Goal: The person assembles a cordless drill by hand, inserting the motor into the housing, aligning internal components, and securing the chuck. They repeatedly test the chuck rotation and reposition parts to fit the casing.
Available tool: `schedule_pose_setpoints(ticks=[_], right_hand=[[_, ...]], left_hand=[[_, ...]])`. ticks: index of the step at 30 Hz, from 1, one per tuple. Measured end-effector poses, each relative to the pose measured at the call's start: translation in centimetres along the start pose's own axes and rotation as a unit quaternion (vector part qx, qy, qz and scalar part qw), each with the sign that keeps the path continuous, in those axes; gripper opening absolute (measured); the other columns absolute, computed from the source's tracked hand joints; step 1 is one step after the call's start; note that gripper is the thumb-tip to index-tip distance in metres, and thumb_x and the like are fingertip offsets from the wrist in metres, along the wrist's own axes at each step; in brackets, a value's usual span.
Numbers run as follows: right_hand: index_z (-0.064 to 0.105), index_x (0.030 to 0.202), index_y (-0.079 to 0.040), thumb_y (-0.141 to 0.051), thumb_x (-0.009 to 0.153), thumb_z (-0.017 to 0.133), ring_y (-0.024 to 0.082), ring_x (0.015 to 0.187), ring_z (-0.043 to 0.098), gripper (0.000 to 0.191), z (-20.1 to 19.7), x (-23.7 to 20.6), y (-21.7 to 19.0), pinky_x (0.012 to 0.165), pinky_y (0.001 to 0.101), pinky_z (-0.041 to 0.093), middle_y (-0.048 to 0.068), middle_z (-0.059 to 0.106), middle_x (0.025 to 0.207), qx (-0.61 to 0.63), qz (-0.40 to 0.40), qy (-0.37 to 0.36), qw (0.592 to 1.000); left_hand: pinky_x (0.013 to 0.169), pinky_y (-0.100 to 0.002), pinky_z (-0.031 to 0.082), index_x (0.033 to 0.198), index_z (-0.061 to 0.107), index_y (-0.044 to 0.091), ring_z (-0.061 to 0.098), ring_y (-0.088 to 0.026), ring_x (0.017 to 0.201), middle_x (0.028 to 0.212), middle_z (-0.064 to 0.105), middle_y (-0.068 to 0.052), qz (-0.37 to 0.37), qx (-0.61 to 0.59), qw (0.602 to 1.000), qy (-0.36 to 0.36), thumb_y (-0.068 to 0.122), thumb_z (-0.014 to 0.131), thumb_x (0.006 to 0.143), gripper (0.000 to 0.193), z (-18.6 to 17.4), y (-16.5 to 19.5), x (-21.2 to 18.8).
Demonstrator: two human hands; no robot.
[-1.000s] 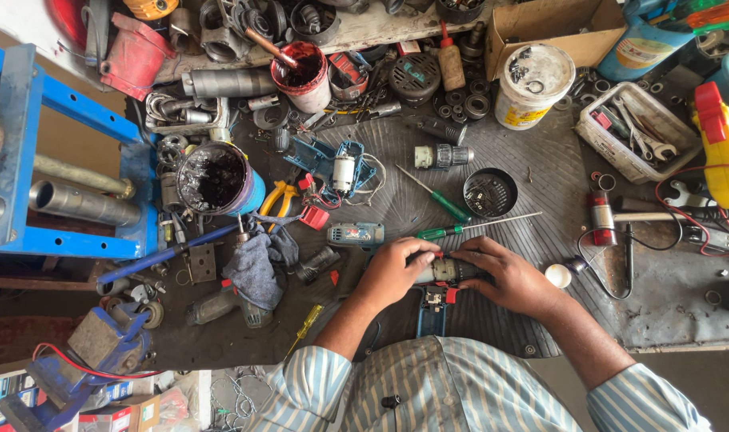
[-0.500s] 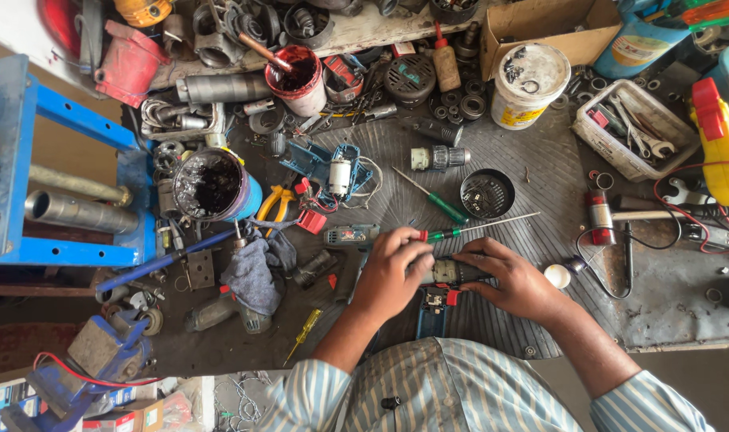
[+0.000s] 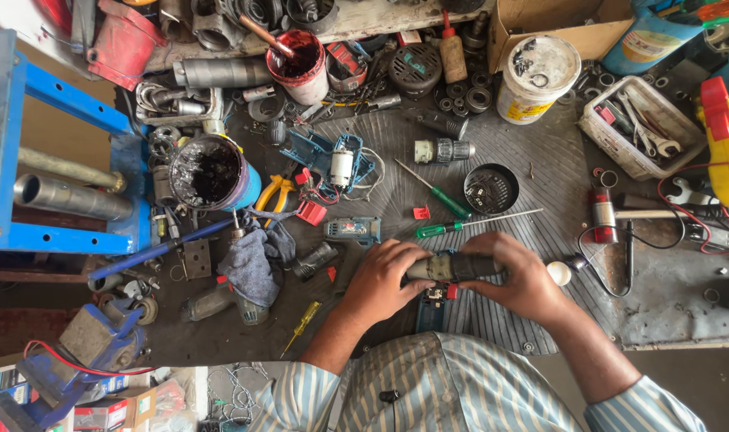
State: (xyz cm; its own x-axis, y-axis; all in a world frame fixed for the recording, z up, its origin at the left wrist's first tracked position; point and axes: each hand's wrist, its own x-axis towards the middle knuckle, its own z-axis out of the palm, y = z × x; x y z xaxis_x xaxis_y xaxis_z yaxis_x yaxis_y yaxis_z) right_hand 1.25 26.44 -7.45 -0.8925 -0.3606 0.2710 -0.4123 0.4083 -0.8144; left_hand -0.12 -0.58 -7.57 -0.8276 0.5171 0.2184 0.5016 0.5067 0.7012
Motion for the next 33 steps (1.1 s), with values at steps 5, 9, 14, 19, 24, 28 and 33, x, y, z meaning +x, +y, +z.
schedule_pose_setpoints(ticks=[5, 9, 14, 19, 24, 28, 33], right_hand=[[0.056, 0.139, 0.003, -0.013, 0.088, 0.078, 0.019, 0.113, 0.065, 0.058, 2.4, -0.9, 3.1, 0.101, 0.0365, 0.053, 0.012, 0.068, 0.124, 0.296, 0.161, 0.083, 0.938], [0.053, 0.144, 0.002, -0.013, 0.096, 0.067, 0.019, 0.117, 0.066, 0.052, 3.1, -0.9, 4.5, 0.104, 0.0369, 0.055, 0.011, 0.069, 0.126, 0.403, 0.223, 0.091, 0.883], [0.056, 0.140, 0.003, -0.013, 0.096, 0.068, 0.018, 0.116, 0.066, 0.048, 3.5, 0.2, 4.3, 0.103, 0.0360, 0.055, 0.010, 0.070, 0.125, 0.418, 0.218, 0.094, 0.877], [0.058, 0.140, 0.002, -0.009, 0.093, 0.072, 0.016, 0.113, 0.065, 0.050, 3.8, 0.8, 3.9, 0.102, 0.0325, 0.052, 0.008, 0.069, 0.122, 0.389, 0.221, 0.125, 0.886], [0.062, 0.140, 0.003, -0.007, 0.094, 0.076, 0.016, 0.107, 0.063, 0.049, 3.9, 0.9, 4.0, 0.098, 0.0317, 0.050, 0.009, 0.069, 0.115, 0.372, 0.246, 0.137, 0.884], [0.055, 0.144, -0.001, -0.008, 0.093, 0.072, 0.016, 0.118, 0.063, 0.054, 3.4, 1.0, 3.8, 0.105, 0.0316, 0.050, 0.010, 0.068, 0.126, 0.383, 0.239, 0.113, 0.885], [0.038, 0.155, -0.002, -0.003, 0.095, 0.066, 0.019, 0.132, 0.058, 0.066, 2.6, 1.2, 3.1, 0.112, 0.0335, 0.047, 0.014, 0.057, 0.147, 0.441, 0.164, 0.068, 0.880]], left_hand=[[0.095, -0.046, 0.051, 0.126, 0.064, 0.007, 0.066, -0.034, 0.109, 0.113, 0.070, -0.013, -0.052, -0.063, 0.996, 0.032, 0.029, 0.082, 0.088, 0.047, 0.7, -0.3, -0.5], [0.094, -0.041, 0.053, 0.138, 0.059, 0.008, 0.069, -0.030, 0.106, 0.112, 0.071, -0.013, -0.119, -0.144, 0.981, 0.061, 0.028, 0.080, 0.088, 0.058, 1.3, -0.5, -0.9], [0.094, -0.038, 0.053, 0.140, 0.062, 0.010, 0.070, -0.026, 0.107, 0.111, 0.072, -0.012, -0.132, -0.158, 0.976, 0.073, 0.026, 0.082, 0.087, 0.059, 1.7, -1.0, -1.1], [0.093, -0.038, 0.054, 0.136, 0.065, 0.008, 0.069, -0.026, 0.104, 0.112, 0.072, -0.012, -0.115, -0.173, 0.974, 0.091, 0.024, 0.081, 0.088, 0.053, 2.0, -1.1, -1.2], [0.091, -0.038, 0.054, 0.134, 0.067, 0.008, 0.067, -0.025, 0.100, 0.110, 0.073, -0.011, -0.112, -0.157, 0.976, 0.099, 0.023, 0.083, 0.085, 0.054, 2.2, -0.6, -1.1], [0.090, -0.036, 0.054, 0.133, 0.067, 0.009, 0.067, -0.023, 0.100, 0.106, 0.071, -0.011, -0.147, -0.176, 0.969, 0.092, 0.023, 0.083, 0.086, 0.052, 1.9, -0.5, -0.8], [0.092, -0.038, 0.052, 0.128, 0.067, 0.008, 0.066, -0.026, 0.104, 0.113, 0.072, -0.008, -0.088, -0.146, 0.979, 0.108, 0.019, 0.083, 0.085, 0.046, 1.8, -0.4, -0.6]])
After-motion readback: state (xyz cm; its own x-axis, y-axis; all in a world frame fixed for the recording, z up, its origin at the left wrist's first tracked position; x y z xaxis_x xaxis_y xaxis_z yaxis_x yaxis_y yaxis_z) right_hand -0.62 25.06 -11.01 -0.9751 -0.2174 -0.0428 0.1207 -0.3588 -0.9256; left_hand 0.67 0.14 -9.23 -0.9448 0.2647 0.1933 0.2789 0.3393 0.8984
